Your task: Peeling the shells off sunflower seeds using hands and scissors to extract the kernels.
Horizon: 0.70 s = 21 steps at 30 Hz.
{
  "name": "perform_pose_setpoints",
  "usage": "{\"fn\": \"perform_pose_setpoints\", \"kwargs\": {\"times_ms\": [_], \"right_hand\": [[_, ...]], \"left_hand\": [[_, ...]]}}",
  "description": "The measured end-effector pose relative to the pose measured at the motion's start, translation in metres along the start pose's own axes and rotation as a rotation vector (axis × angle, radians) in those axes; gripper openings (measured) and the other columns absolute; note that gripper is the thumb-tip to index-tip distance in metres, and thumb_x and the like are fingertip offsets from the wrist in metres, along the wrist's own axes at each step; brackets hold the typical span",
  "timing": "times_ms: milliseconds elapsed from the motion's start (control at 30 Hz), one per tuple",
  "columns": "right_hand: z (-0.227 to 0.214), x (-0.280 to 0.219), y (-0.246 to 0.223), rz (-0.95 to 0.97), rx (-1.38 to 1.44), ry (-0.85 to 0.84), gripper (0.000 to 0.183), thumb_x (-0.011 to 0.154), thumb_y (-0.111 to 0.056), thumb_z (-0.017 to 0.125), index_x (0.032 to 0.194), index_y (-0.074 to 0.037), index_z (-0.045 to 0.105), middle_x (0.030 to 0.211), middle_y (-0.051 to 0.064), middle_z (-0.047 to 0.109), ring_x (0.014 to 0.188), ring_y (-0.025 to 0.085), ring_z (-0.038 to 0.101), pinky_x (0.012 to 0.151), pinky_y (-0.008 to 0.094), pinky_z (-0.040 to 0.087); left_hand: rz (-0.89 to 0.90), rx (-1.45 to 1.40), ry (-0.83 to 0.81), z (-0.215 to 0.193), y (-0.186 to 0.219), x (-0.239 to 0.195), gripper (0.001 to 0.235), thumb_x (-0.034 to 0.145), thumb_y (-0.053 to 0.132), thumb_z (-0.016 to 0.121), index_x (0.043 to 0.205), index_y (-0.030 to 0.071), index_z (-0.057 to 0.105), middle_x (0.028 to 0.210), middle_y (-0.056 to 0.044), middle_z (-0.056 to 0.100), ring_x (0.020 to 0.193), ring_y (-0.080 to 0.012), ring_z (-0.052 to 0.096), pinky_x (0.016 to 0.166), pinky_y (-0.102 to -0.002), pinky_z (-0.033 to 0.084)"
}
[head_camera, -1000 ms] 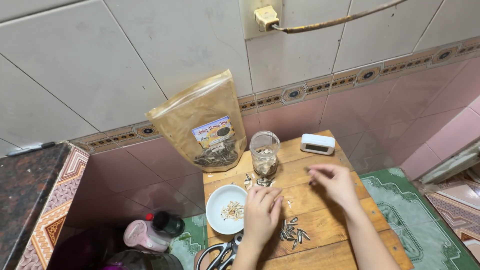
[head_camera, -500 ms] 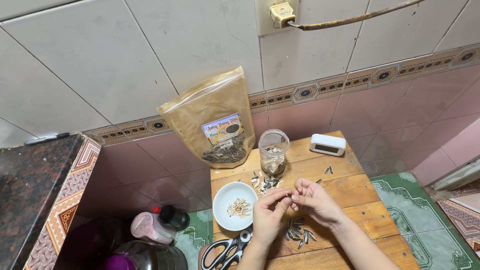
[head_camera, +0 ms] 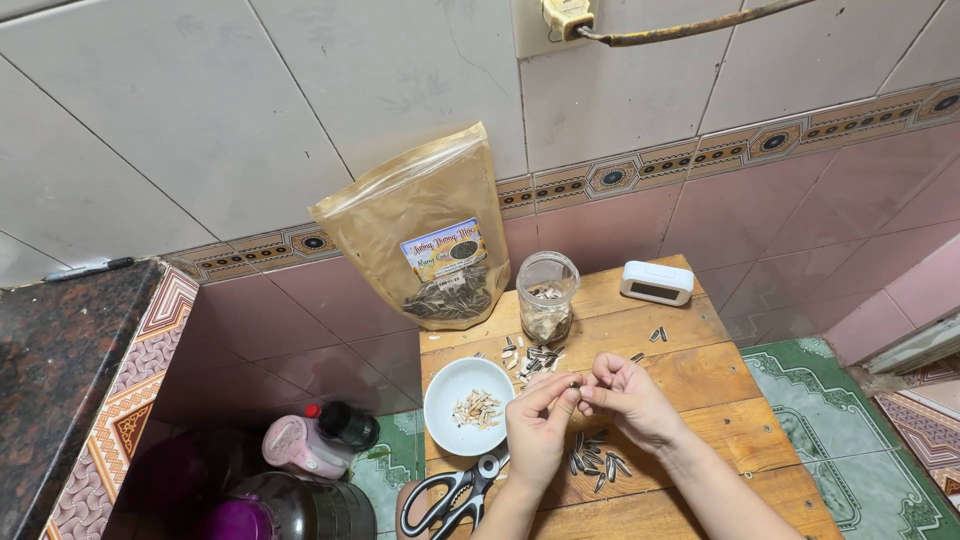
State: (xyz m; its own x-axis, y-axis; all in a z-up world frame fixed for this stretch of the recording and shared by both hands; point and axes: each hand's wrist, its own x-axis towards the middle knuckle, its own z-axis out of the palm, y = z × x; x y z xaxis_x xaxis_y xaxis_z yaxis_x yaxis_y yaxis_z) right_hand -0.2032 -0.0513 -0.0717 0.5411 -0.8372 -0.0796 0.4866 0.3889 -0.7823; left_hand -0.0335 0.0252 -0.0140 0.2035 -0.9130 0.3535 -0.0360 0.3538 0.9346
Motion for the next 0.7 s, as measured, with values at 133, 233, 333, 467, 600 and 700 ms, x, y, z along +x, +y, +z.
{"fn": "perform_pose_setpoints", "kwargs": {"times_ms": [133,233,333,467,600,700], "right_hand": [[-0.002,-0.001,-0.002,0.01,0.003,-0.031,0.03,0.086,0.002,0.075,0.084,-0.009,0.047,0.085,0.009,0.071,0.076,0.017,0.071,0.071,0.028,0.058],[-0.002,-0.001,-0.002,0.033,0.009,-0.045,0.03,0.086,0.001,0.075,0.083,-0.01,0.047,0.085,0.01,0.072,0.075,0.017,0.071,0.07,0.027,0.058],[-0.001,0.0,0.002,0.04,0.021,-0.027,0.029,0.086,0.001,0.074,0.083,-0.009,0.047,0.085,0.009,0.071,0.074,0.017,0.071,0.068,0.027,0.057],[-0.001,0.001,0.006,0.024,0.086,-0.057,0.023,0.09,-0.002,0.074,0.088,-0.008,0.051,0.085,0.007,0.069,0.075,0.016,0.069,0.069,0.025,0.056],[0.023,-0.006,-0.002,0.071,0.105,-0.045,0.017,0.093,-0.01,0.069,0.106,-0.002,0.064,0.091,0.005,0.067,0.08,0.012,0.064,0.072,0.026,0.055],[0.028,-0.006,-0.001,0.197,0.115,0.058,0.025,0.091,-0.017,0.063,0.11,-0.002,0.067,0.094,0.004,0.069,0.084,0.011,0.063,0.072,0.028,0.055]], "left_hand": [[-0.003,-0.029,-0.023,0.001,-0.002,-0.002,0.017,0.09,0.003,0.072,0.104,-0.004,0.078,0.103,-0.014,0.079,0.104,-0.0231,0.07,0.094,-0.034,0.054],[0.009,-0.013,-0.026,0.001,-0.005,-0.003,0.014,0.087,0.003,0.076,0.1,-0.005,0.078,0.099,-0.014,0.079,0.1,-0.0233,0.07,0.093,-0.034,0.054],[0.018,-0.045,0.011,0.0,-0.005,-0.002,0.015,0.088,0.003,0.076,0.101,-0.004,0.078,0.102,-0.014,0.078,0.102,-0.0232,0.07,0.095,-0.034,0.053],[-0.01,-0.047,-0.035,-0.003,0.0,0.004,0.02,0.088,0.005,0.075,0.107,-0.001,0.077,0.106,-0.012,0.075,0.106,-0.0225,0.067,0.097,-0.033,0.051],[0.005,0.028,-0.092,-0.006,0.008,0.004,0.022,0.093,0.008,0.073,0.112,0.0,0.079,0.112,-0.012,0.076,0.113,-0.0232,0.064,0.102,-0.034,0.048],[0.187,0.091,-0.061,-0.008,0.007,0.004,0.02,0.092,0.005,0.074,0.109,-0.003,0.08,0.124,-0.014,0.074,0.121,-0.0272,0.059,0.106,-0.036,0.045]]}}
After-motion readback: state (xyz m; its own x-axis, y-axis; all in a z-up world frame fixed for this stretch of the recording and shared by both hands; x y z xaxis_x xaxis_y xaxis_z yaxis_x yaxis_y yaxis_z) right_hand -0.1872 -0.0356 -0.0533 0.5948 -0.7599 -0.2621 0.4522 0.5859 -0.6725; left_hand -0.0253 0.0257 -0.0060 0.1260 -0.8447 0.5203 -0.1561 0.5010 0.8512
